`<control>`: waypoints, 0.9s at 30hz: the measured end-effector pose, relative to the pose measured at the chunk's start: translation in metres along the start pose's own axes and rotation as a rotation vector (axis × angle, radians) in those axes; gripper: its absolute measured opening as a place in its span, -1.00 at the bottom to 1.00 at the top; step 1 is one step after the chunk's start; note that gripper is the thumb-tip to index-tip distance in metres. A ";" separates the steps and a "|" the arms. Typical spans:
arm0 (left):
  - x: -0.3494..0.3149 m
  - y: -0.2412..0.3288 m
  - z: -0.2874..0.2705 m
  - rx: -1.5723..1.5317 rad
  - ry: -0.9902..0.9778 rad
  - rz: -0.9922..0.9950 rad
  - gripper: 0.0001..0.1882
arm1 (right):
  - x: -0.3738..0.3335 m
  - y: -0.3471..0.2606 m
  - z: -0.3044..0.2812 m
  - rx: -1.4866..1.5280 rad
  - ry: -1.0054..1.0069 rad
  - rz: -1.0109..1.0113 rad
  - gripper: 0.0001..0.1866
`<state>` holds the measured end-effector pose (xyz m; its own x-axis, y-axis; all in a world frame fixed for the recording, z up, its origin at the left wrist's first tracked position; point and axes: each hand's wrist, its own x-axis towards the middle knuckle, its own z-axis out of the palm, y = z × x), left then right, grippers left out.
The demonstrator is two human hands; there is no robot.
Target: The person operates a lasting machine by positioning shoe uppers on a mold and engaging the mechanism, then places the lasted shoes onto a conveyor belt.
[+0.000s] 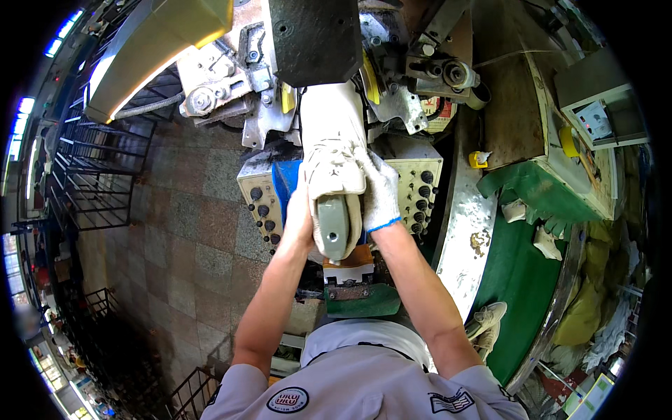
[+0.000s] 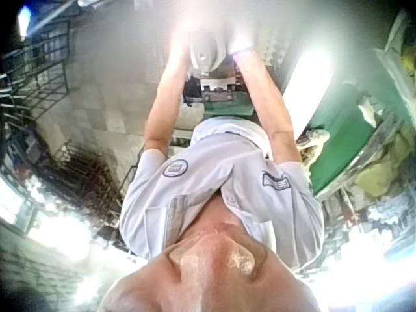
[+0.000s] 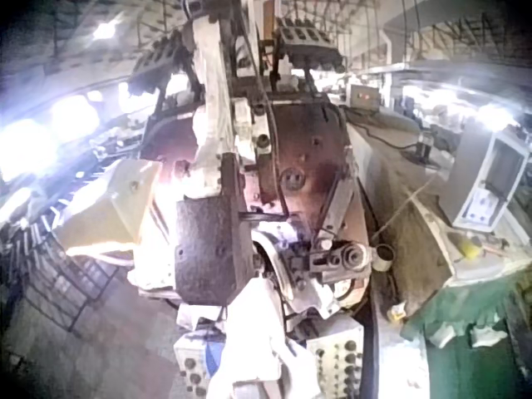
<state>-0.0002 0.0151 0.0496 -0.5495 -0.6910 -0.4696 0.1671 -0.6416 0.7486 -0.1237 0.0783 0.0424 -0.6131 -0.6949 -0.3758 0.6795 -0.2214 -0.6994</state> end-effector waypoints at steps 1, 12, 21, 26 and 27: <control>-0.001 -0.005 0.000 -0.038 -0.051 -0.034 -0.39 | 0.004 0.000 -0.005 -0.025 -0.021 -0.010 -0.56; 0.028 -0.036 -0.032 -0.084 -0.085 -0.050 -0.50 | 0.007 0.017 -0.010 -0.099 0.071 -0.096 -0.59; 0.037 -0.047 -0.038 0.078 -0.133 0.203 -0.35 | 0.011 0.029 -0.020 -0.204 0.041 -0.150 -0.56; 0.034 -0.050 -0.048 0.245 -0.079 0.237 -0.33 | 0.006 0.022 -0.024 -0.316 0.026 -0.137 -0.54; 0.028 -0.047 -0.054 0.268 -0.019 0.154 -0.33 | -0.002 0.015 -0.022 -0.321 0.077 -0.112 -0.51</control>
<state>0.0210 0.0080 -0.0244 -0.5497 -0.7655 -0.3344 0.0292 -0.4177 0.9081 -0.1212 0.0909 0.0191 -0.7136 -0.6221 -0.3222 0.4523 -0.0579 -0.8900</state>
